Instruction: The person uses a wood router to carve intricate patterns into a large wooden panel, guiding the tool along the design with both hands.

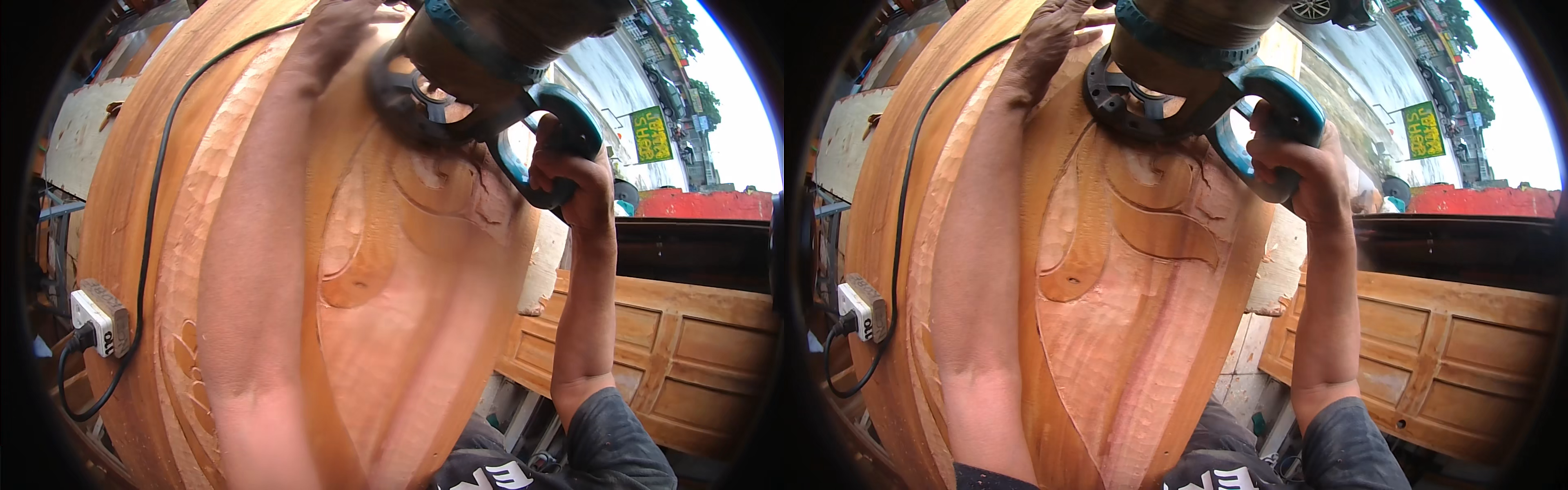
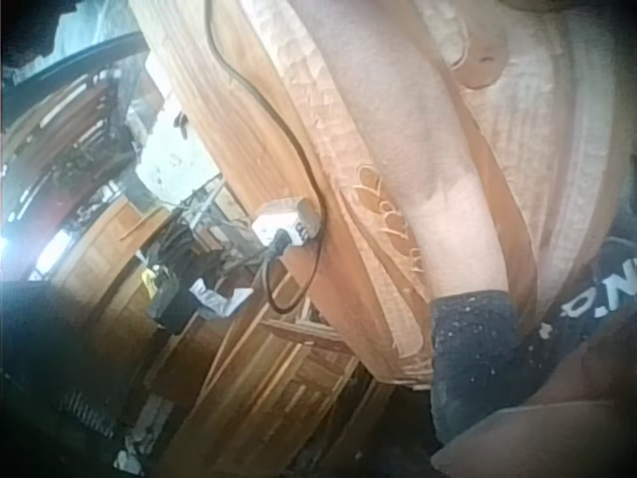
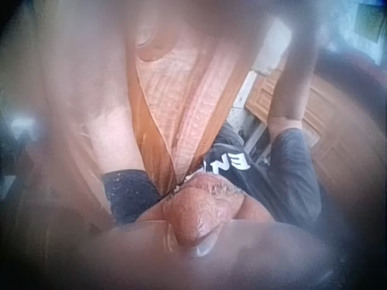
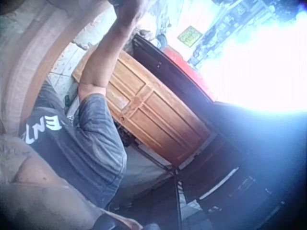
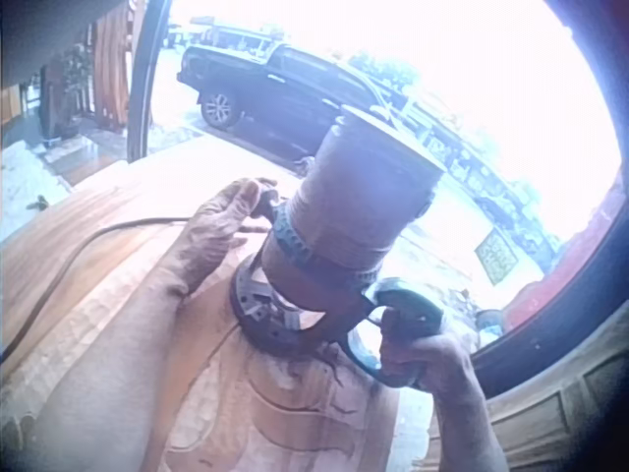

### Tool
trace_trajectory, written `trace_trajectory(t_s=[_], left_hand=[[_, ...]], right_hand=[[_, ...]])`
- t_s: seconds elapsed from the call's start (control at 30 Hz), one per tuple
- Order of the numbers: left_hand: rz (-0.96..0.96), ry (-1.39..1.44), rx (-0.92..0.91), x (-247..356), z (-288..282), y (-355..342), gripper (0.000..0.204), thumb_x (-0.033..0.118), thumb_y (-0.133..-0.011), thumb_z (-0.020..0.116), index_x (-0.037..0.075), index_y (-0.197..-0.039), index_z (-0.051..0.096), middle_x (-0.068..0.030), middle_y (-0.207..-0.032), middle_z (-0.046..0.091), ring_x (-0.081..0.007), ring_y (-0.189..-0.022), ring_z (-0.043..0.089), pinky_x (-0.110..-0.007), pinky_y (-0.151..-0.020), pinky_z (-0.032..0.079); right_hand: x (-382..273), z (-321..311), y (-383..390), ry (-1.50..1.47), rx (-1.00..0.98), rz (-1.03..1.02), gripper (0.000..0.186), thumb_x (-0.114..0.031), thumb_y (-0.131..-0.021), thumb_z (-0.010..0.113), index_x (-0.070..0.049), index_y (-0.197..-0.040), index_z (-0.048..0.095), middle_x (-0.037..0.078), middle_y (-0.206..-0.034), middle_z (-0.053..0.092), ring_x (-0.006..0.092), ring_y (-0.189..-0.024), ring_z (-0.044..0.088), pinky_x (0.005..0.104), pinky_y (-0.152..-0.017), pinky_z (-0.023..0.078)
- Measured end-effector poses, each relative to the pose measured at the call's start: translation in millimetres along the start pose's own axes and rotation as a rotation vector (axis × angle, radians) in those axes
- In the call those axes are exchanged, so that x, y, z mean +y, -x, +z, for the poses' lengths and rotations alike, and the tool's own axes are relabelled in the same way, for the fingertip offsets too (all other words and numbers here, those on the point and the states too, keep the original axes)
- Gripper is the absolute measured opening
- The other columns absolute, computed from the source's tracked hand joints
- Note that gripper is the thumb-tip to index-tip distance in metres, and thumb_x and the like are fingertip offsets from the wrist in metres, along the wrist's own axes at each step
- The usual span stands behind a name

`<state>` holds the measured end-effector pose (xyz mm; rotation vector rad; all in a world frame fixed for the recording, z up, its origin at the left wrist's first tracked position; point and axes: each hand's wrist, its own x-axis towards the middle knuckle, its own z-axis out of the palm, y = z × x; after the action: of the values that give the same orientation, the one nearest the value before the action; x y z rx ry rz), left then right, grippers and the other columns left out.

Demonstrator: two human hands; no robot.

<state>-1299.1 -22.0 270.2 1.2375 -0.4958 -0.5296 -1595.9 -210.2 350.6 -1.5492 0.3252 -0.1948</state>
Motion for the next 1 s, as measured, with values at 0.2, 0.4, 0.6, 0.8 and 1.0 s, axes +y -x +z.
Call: trace_trajectory(t_s=[0.2,0.4,0.6,0.8,1.0], left_hand=[[0.198,-0.122,0.041,28,43,52,0.051,0.058,-0.108,0.046,0.020,-0.138,0.060,0.0004,-0.125,0.066,-0.0152,-0.107,0.063,-0.038,-0.093,0.049],[0.206,-0.140,0.051,24,42,49,0.053,0.059,-0.107,0.046,0.019,-0.140,0.059,-0.0015,-0.126,0.066,-0.0172,-0.106,0.064,-0.037,-0.092,0.049],[0.209,-0.128,0.046,18,36,39,0.054,0.059,-0.107,0.046,0.018,-0.140,0.059,-0.0021,-0.126,0.066,-0.0180,-0.105,0.065,-0.035,-0.090,0.051],[0.245,-0.101,0.040,11,40,30,0.055,0.060,-0.106,0.047,0.018,-0.140,0.060,-0.0020,-0.127,0.065,-0.0177,-0.105,0.064,-0.034,-0.088,0.051],[0.267,-0.113,0.033,11,40,30,0.055,0.060,-0.106,0.047,0.018,-0.139,0.061,-0.0016,-0.126,0.066,-0.0163,-0.106,0.063,-0.033,-0.087,0.051]], right_hand=[[-2,-8,0,0.003,0.030,-0.005,0.034,0.003,-0.070,0.069,0.007,-0.104,0.065,0.010,-0.078,0.063,0.0168,-0.055,0.057,0.0291,-0.054,0.044],[-2,-6,-1,0.019,0.047,-0.014,0.033,0.003,-0.070,0.069,0.007,-0.103,0.067,0.010,-0.077,0.063,0.0169,-0.055,0.057,0.0290,-0.052,0.044],[-1,-5,-1,0.010,0.055,-0.009,0.033,0.003,-0.070,0.069,0.007,-0.103,0.067,0.010,-0.076,0.064,0.0171,-0.054,0.057,0.0291,-0.052,0.044],[-2,-9,-2,0.017,0.062,-0.016,0.033,0.003,-0.071,0.069,0.008,-0.103,0.066,0.010,-0.074,0.063,0.0169,-0.054,0.057,0.0290,-0.052,0.044],[-2,-10,-4,0.014,0.042,-0.012,0.031,0.003,-0.072,0.069,0.007,-0.102,0.065,0.009,-0.073,0.060,0.0166,-0.054,0.057,0.0288,-0.052,0.044]])
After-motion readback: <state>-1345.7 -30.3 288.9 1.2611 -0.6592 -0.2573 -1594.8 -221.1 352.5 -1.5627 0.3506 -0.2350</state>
